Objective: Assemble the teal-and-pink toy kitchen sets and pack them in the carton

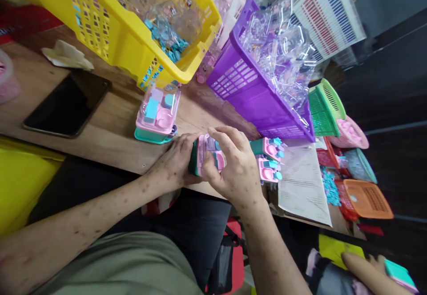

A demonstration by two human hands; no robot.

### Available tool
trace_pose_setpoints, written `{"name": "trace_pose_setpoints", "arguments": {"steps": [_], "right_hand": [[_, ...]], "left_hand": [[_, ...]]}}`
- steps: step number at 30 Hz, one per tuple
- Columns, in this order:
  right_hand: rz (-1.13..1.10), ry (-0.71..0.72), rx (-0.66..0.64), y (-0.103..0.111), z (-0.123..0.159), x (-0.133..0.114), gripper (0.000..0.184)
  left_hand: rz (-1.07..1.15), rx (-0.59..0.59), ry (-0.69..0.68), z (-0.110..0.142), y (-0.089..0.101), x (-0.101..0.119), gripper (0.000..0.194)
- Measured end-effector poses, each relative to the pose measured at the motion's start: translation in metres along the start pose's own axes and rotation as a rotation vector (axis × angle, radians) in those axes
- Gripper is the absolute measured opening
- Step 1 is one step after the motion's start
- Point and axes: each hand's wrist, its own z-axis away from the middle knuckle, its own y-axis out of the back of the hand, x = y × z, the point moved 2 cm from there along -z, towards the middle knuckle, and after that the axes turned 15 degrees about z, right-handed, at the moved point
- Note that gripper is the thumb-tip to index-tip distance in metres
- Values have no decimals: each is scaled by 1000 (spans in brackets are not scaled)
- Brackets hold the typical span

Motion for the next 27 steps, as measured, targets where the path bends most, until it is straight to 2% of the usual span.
{"name": "trace_pose_setpoints", "arguments": {"steps": [13,20,27], "right_hand": [[-34,-48,-75,1,-9,0,31],[-117,-157,-110,-11,8,10,32],[-220,-225,-105,-15,17,13,37]], "left_hand": [[37,1,16,-2,-1,0,118],[72,9,70,-6,-1,1,118],[63,-20,39,-3,-1,0,129]]}}
